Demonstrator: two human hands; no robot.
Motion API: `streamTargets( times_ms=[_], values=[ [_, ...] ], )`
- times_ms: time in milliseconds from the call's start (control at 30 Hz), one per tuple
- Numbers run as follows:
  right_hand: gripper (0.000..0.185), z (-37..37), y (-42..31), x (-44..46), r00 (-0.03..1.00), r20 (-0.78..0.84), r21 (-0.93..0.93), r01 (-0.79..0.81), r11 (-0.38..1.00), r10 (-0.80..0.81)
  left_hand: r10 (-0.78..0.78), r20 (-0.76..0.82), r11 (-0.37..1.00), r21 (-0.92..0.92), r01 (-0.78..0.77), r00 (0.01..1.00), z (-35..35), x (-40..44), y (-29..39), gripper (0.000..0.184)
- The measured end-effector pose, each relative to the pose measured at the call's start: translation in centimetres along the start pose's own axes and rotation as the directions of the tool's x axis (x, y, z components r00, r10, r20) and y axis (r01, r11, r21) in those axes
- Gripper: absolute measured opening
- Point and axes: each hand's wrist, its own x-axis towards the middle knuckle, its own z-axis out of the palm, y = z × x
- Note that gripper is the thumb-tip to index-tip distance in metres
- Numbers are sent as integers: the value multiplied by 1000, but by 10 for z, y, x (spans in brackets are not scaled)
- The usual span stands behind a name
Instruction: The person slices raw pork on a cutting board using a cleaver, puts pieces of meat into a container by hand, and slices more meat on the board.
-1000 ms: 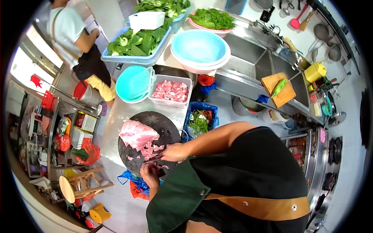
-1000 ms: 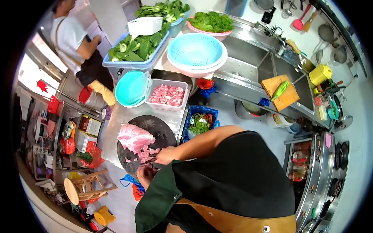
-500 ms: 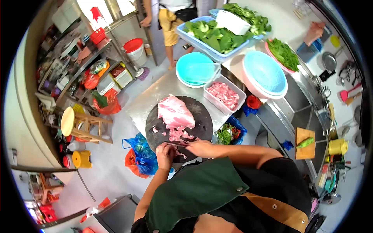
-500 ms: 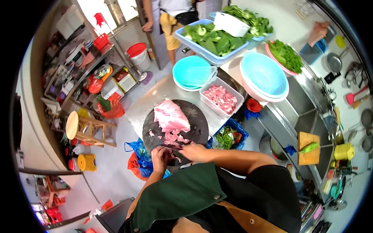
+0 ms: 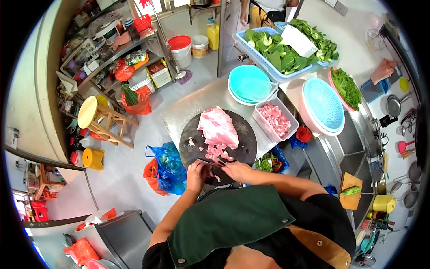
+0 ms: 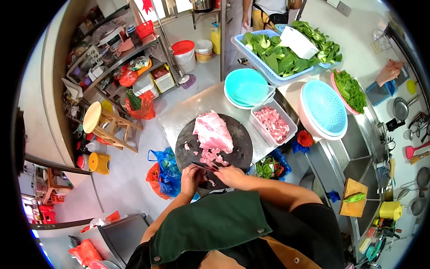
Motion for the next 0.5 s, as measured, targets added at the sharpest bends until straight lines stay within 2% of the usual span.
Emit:
streamTargets(
  times_ms=[67,133,233,300,367,467,500],
  values=[
    [38,-12,7,-17,998,29,-37,-48,998,49,-26,-34,999,-25,25,999,3,0,1,26],
    [36,-19,4,-21,999,32,27,26,999,-27,-52,11,999,8,52,999,4,2,-3,27],
    [39,-6,-17,13,999,33,28,26,999,-27,-80,23,997,5,80,997,2,1,-6,24],
    [43,11,-30,55,997,46,-6,55,998,-54,-32,39,999,-5,32,999,7,-1,-14,26],
    [45,18,-43,72,999,4,-44,49,998,-49,-32,-18,999,7,32,999,11,-3,-9,24],
    [40,10,-19,35,997,57,-114,55,992,-49,-99,-2,995,9,99,995,6,-7,-9,23],
    [38,10,0,17,996,27,-85,92,992,-90,-103,-4,995,10,103,995,4,-9,-10,23]
  ],
)
